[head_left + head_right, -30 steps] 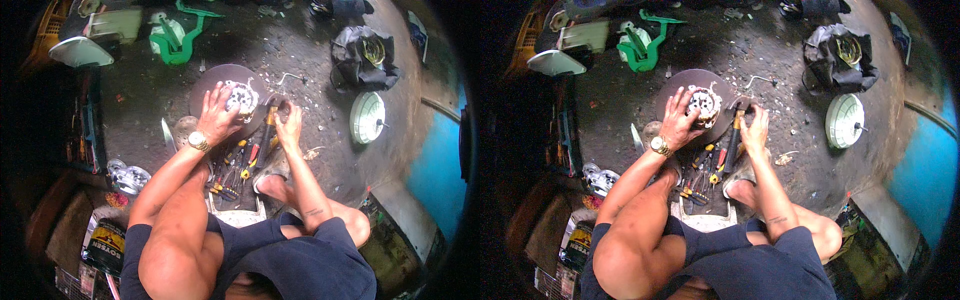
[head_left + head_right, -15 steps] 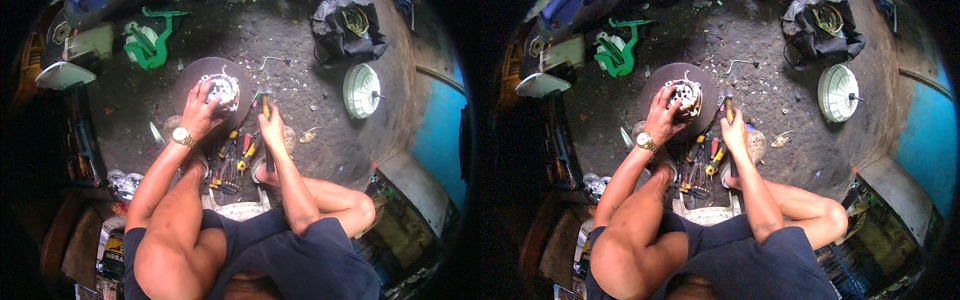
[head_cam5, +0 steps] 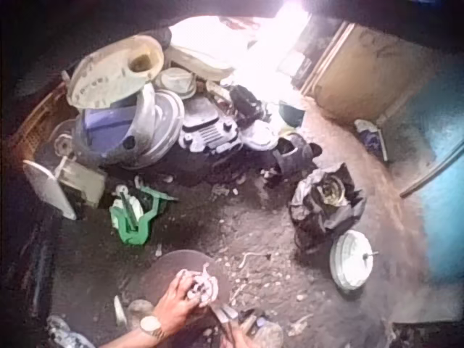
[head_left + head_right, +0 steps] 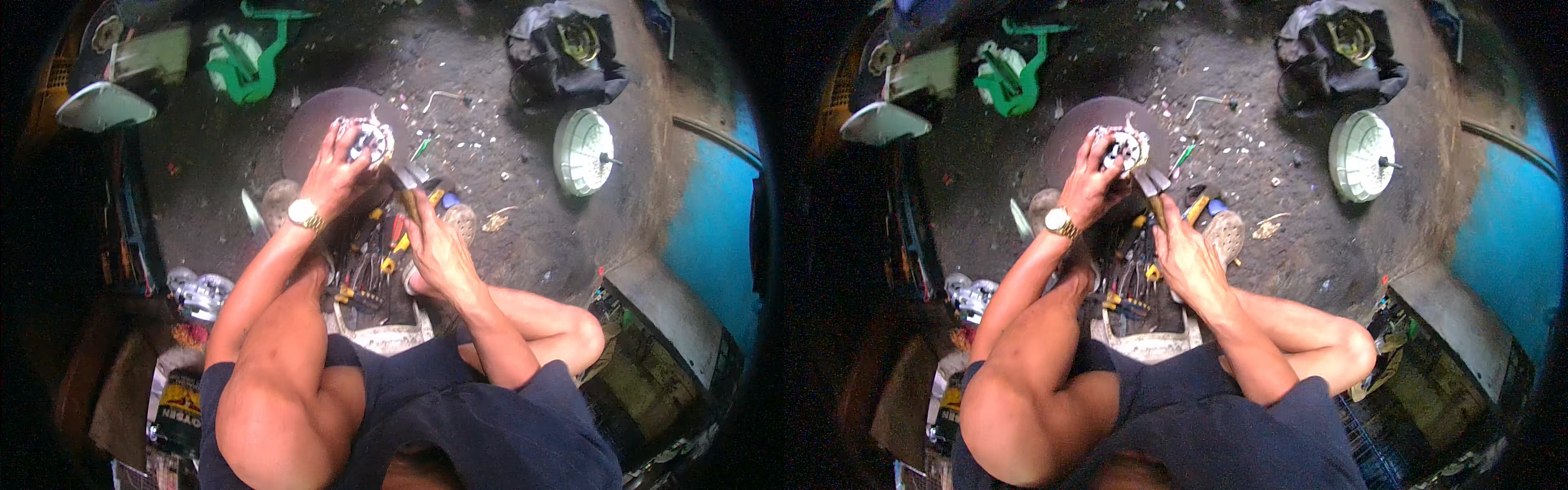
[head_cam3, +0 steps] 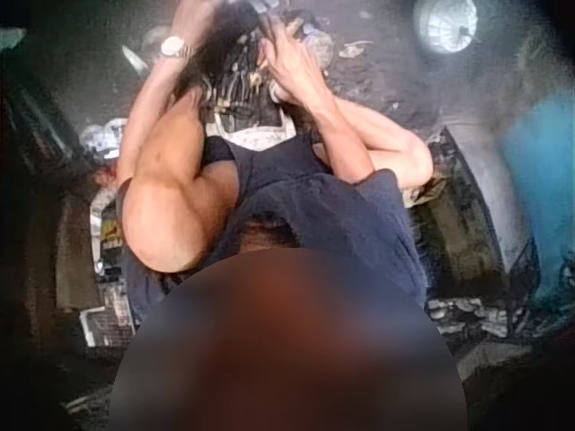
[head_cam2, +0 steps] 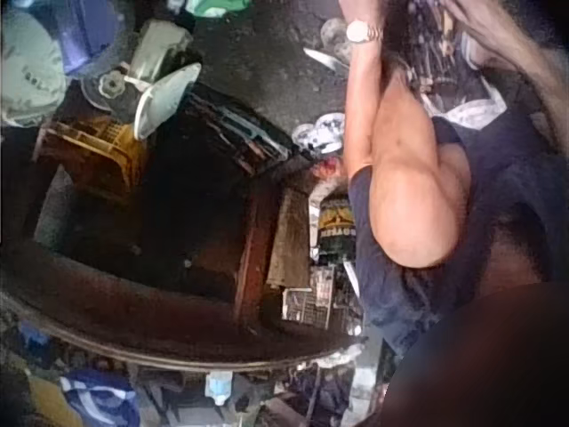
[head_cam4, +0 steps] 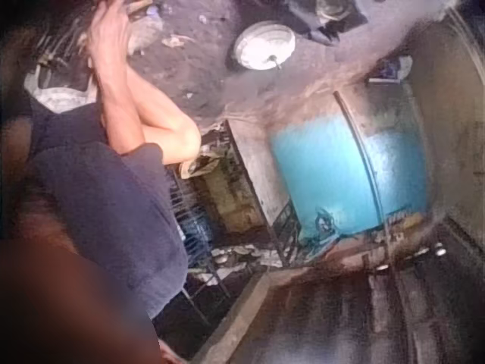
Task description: The person sits on the floor and uses a hammer and a flat metal tool to repeatedly strike and pry at a cylindrical mechanical component. The person rotates the object and continues striking it from different angles.
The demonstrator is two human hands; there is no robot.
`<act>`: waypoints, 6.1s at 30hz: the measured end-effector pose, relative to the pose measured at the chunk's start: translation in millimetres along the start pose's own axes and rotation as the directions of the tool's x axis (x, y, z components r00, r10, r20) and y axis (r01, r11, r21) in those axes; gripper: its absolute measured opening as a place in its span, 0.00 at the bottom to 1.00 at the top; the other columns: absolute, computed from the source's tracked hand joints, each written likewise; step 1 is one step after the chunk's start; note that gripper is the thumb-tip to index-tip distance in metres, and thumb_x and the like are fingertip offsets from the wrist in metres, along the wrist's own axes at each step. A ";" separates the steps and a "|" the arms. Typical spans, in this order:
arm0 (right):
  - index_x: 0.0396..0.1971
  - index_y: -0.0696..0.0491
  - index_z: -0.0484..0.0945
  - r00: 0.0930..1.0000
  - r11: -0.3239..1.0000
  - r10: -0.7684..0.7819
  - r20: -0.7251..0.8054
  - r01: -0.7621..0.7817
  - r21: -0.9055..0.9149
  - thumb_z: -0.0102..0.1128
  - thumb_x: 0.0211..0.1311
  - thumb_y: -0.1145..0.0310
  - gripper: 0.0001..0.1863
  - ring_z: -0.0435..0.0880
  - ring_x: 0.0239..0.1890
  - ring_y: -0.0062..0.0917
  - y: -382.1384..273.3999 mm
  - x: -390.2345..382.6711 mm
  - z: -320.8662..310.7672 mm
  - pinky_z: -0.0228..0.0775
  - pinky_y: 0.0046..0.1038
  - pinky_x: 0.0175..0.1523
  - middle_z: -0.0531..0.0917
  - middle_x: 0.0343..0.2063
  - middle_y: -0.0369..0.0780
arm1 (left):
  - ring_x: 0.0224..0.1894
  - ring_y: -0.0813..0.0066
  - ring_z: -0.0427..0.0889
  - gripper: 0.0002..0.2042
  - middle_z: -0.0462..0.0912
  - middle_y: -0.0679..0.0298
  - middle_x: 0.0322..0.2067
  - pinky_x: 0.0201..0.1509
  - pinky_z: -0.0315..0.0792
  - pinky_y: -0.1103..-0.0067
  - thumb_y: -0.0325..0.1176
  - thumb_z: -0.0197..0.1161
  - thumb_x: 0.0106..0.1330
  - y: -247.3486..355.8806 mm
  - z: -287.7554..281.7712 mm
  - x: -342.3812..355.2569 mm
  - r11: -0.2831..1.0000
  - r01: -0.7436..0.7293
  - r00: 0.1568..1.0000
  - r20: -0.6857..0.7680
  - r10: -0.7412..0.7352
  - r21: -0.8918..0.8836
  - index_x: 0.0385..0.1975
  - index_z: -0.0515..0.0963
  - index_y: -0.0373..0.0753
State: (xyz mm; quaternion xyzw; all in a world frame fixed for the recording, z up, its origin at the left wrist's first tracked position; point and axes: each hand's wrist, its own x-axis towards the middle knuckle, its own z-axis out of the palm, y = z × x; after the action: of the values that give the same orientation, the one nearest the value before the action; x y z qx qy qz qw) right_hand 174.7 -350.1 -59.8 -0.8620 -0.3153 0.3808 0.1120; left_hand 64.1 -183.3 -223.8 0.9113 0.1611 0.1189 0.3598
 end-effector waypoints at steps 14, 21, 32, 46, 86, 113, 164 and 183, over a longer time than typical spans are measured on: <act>0.66 0.54 0.61 0.992 0.995 -0.030 -0.125 0.042 0.093 0.49 0.73 0.61 0.26 0.81 0.40 0.59 8.9 19.8 4.7 0.72 0.52 0.42 0.81 0.36 0.62 | 0.70 0.38 0.59 0.38 0.61 0.49 0.66 0.70 0.64 0.57 0.30 0.82 0.38 -12.7 -10.5 1.6 0.997 0.056 0.997 -0.046 -0.058 -0.043 0.56 0.74 0.44; 0.70 0.54 0.57 0.964 0.956 0.043 -0.262 0.037 0.291 0.50 0.74 0.62 0.29 0.83 0.51 0.51 -35.2 -18.6 -42.7 0.75 0.42 0.52 0.81 0.49 0.57 | 0.68 0.38 0.61 0.31 0.64 0.48 0.63 0.67 0.68 0.56 0.32 0.81 0.41 -13.8 -17.0 4.8 0.987 0.109 0.988 -0.096 -0.121 -0.119 0.49 0.77 0.43; 0.66 0.56 0.58 0.959 0.985 -0.070 -0.274 0.109 0.130 0.49 0.73 0.61 0.27 0.82 0.35 0.60 -32.4 8.3 -45.9 0.70 0.55 0.38 0.82 0.29 0.61 | 0.66 0.40 0.65 0.31 0.66 0.47 0.61 0.67 0.66 0.57 0.32 0.81 0.39 -15.9 -21.0 11.3 0.987 0.112 0.991 -0.064 -0.119 -0.113 0.47 0.75 0.40; 0.66 0.53 0.59 0.989 0.998 0.026 -0.142 -0.017 0.061 0.50 0.72 0.60 0.27 0.82 0.40 0.60 -55.5 21.1 -62.2 0.71 0.56 0.45 0.83 0.33 0.59 | 0.64 0.41 0.65 0.21 0.68 0.47 0.59 0.65 0.69 0.59 0.43 0.76 0.51 -1.2 -42.1 18.2 0.963 0.209 0.978 0.031 -0.206 -0.172 0.46 0.83 0.50; 0.64 0.63 0.69 0.988 0.822 0.092 -0.128 -0.003 0.570 0.55 0.67 0.39 0.42 0.69 0.66 0.43 -46.2 139.2 136.4 0.60 0.36 0.69 0.67 0.65 0.53 | 0.62 0.52 0.74 0.52 0.67 0.48 0.65 0.64 0.72 0.63 0.42 0.86 0.38 -61.6 -16.6 -57.1 0.713 0.446 0.777 -0.161 -0.608 -0.540 0.63 0.58 0.39; 0.34 0.62 0.82 0.963 0.905 0.070 0.261 -0.171 0.390 0.57 0.65 0.63 0.15 0.84 0.23 0.30 7.4 120.5 145.5 0.74 0.35 0.32 0.84 0.21 0.45 | 0.62 0.46 0.71 0.48 0.72 0.49 0.58 0.67 0.68 0.63 0.30 0.81 0.35 -60.5 -41.7 -48.3 0.956 0.126 0.981 -0.111 -0.160 -0.266 0.62 0.61 0.38; 0.50 0.51 0.82 0.988 0.864 -0.064 0.143 -0.017 0.504 0.61 0.66 0.62 0.16 0.86 0.42 0.28 23.0 121.6 127.8 0.75 0.30 0.50 0.87 0.37 0.45 | 0.52 0.50 0.79 0.46 0.78 0.48 0.50 0.56 0.74 0.65 0.40 0.82 0.39 -129.8 -57.5 -74.9 0.836 0.525 0.743 -0.394 -0.541 -0.158 0.60 0.62 0.36; 0.49 0.52 0.82 0.975 0.903 -0.032 0.220 -0.067 0.425 0.61 0.67 0.64 0.14 0.76 0.27 0.18 -9.2 134.6 124.9 0.71 0.26 0.37 0.80 0.22 0.35 | 0.55 0.46 0.74 0.44 0.74 0.46 0.52 0.59 0.70 0.62 0.40 0.82 0.40 -103.2 -57.4 -63.3 0.752 0.599 0.629 -0.419 -0.655 -0.276 0.57 0.64 0.35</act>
State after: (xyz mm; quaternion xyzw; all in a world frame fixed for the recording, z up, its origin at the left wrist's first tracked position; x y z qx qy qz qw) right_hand 148.5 -264.2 -220.2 -0.7707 -0.2263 0.5359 0.2600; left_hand -34.6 -100.8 -260.9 0.7149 0.5470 0.2220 0.3747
